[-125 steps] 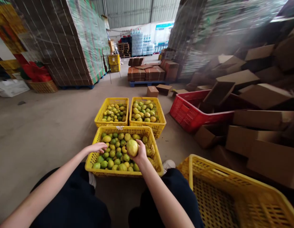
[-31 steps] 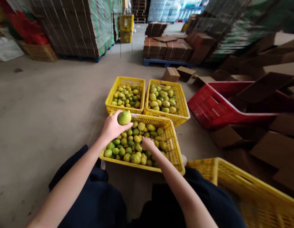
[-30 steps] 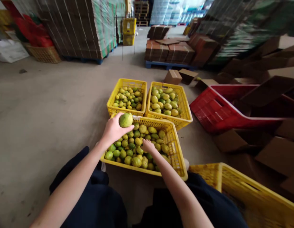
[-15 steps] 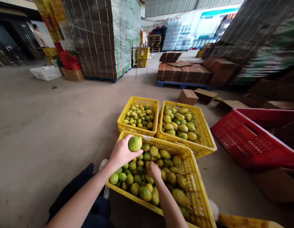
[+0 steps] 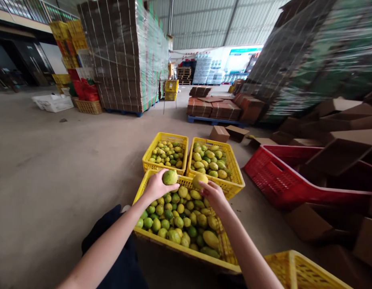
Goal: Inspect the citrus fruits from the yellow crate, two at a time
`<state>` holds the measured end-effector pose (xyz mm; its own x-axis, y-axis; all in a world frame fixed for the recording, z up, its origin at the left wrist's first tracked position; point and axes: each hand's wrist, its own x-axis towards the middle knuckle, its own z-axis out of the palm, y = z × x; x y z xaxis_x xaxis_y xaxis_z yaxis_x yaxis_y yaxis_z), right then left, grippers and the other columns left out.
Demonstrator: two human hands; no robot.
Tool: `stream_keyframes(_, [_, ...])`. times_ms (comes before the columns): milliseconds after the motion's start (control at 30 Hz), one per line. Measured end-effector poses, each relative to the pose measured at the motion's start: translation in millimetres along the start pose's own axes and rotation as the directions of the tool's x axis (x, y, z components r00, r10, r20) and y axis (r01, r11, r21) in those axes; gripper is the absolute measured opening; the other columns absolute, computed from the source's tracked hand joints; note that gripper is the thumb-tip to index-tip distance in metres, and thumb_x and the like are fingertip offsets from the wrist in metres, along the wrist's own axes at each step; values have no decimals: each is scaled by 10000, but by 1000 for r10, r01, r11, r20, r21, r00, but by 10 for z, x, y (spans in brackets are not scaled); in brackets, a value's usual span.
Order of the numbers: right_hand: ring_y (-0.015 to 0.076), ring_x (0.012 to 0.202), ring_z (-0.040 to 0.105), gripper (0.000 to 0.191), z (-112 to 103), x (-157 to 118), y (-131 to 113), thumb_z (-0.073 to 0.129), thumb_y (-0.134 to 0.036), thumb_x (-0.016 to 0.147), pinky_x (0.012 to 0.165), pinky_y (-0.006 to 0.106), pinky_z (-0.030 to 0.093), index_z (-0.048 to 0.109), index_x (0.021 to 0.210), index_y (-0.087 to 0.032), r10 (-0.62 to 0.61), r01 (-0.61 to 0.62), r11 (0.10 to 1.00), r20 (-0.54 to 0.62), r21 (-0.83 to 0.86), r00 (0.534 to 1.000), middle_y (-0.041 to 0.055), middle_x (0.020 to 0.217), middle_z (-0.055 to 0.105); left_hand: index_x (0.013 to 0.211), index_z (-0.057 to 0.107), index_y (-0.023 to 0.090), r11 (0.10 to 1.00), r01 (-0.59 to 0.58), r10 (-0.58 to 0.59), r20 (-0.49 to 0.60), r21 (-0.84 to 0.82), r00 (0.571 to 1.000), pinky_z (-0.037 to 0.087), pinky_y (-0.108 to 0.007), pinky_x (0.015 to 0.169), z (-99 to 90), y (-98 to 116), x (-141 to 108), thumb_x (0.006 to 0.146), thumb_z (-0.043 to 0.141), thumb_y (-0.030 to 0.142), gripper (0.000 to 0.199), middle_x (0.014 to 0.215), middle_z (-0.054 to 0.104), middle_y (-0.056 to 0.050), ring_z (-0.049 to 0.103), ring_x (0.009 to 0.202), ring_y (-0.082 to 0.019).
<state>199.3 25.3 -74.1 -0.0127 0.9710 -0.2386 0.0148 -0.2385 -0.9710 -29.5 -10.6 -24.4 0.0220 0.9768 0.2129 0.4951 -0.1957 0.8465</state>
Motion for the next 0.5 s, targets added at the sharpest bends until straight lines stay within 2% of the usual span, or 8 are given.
stream_keyframes(67, [189,710,614,208,57,-257,-310,719,-310,616,599,306,518,597,779,-272,-150,146,964,1,224,989,7,813,669,1004,607,196,996,-21,20,-17,-86,1000,475,-302,776,71,8,-17,548,743,460,544,904,675,-43,615,881,-208])
stream_keyframes(167, [167,733,632,272,142,-611,-493,771,-234,547,657,283,534,622,774,-258,-187,164,908,23,386,982,-13,842,683,985,623,187,975,-46,34,-58,-219,998,459,-304,801,162,-5,-24,538,751,445,531,921,659,-42,601,891,-202])
stream_keyframes(233, [177,763,647,350,182,-748,-429,794,-201,506,727,314,537,621,808,-237,-181,148,888,36,435,983,-6,862,687,950,639,181,961,-66,38,-110,-267,993,446,-307,816,193,-21,-26,523,765,424,507,945,638,-49,588,891,-195])
stream_keyframes(333, [178,754,653,417,223,-796,-202,815,-193,473,759,341,531,601,830,-218,-139,114,873,17,474,990,-3,831,684,892,665,176,939,-55,5,-146,-341,989,435,-297,810,188,-35,-40,515,778,387,447,930,622,-49,576,874,-186])
stream_keyframes(433, [158,717,632,415,280,-768,-30,812,-220,488,699,309,527,596,842,-210,-72,58,879,11,474,997,-7,813,671,884,670,157,864,70,-106,-43,-498,993,447,-276,753,158,-13,-63,561,756,386,406,853,643,-41,588,813,-174])
stream_keyframes(500, [141,683,604,421,330,-763,-1,803,-237,510,619,261,502,602,878,-206,-74,60,901,16,429,997,-8,798,662,884,665,139,796,163,-177,33,-583,984,455,-263,724,150,16,-75,581,745,393,403,820,655,-40,596,774,-164])
